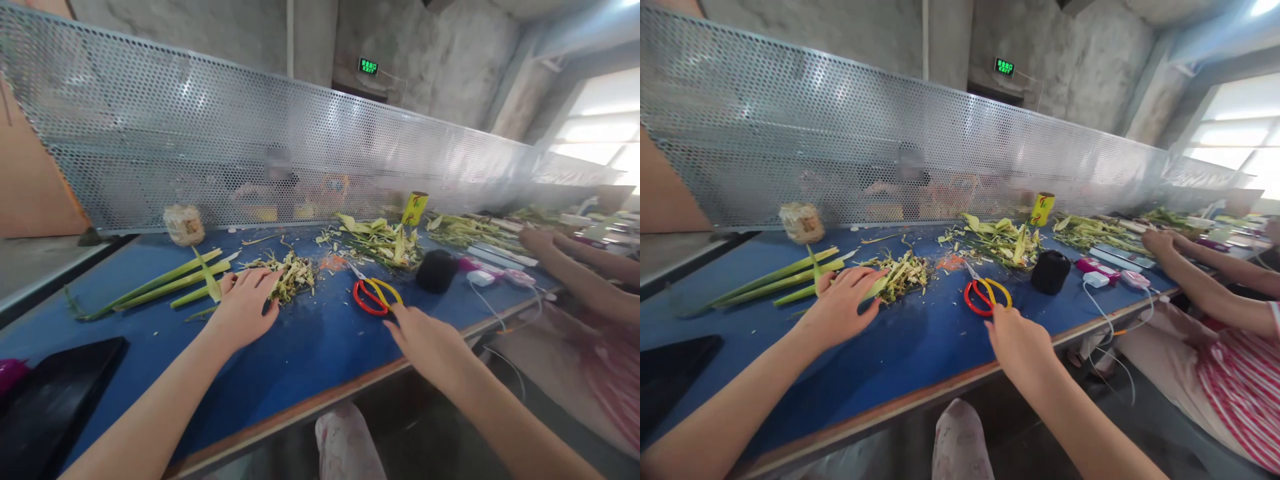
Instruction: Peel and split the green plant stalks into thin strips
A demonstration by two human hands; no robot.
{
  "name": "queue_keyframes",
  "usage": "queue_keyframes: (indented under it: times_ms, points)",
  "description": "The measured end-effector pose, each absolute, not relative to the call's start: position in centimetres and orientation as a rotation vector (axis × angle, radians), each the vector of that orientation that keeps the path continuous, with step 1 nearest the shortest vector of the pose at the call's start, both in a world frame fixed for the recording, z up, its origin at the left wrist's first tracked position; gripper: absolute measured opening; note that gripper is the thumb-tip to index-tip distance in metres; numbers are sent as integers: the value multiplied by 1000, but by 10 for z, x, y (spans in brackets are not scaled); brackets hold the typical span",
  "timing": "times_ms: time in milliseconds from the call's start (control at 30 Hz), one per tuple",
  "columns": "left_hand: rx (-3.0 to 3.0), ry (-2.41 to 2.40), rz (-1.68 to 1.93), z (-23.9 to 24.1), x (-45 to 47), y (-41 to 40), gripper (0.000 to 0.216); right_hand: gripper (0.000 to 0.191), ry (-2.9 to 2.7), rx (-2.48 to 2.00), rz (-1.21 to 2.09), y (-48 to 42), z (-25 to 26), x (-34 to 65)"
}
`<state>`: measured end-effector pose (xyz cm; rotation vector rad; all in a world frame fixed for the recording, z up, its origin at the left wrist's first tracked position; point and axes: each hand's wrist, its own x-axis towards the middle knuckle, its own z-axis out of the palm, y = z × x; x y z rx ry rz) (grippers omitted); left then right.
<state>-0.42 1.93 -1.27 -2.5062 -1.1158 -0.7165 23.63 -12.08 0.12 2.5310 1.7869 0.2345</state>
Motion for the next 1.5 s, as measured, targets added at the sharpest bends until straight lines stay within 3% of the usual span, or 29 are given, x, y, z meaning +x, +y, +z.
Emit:
queue_keyframes:
  times_ms: [133, 233, 367, 533, 700, 833, 967, 1133, 1500]
  points:
    - [-2521, -1109, -725, -13, -4, 21, 40, 27, 1437, 2617, 151, -126, 6, 261]
    - [-2522, -1088, -744, -14, -3, 22, 39, 19, 1689, 2531, 253, -104, 8, 285]
    - [-2532, -1075, -774, -16, -4, 23, 37, 25, 1823, 2483, 459, -57, -2, 312]
    - [-2515, -1084, -752, -13, -6, 22, 35, 25, 1901, 2436, 472, -28, -16, 329]
    - [-2535, -1075, -744, -13, -4, 20, 33, 24, 2045, 2503, 518, -35, 4, 341]
    - [-2558, -1069, -741, -14, -2, 20, 33, 24, 2537, 2630, 423, -40, 21, 344]
    - [-2572, -1070, -729, -14, -2, 20, 34, 21, 2442, 2373, 389, -26, 6, 335]
    - [-2573, -1071, -726, -15, -5, 21, 33, 33, 2352, 2280, 459, 2, -20, 331]
    - [-2591, -1045, -727, -12, -3, 20, 34, 32, 2258, 1867, 693, 15, -16, 323]
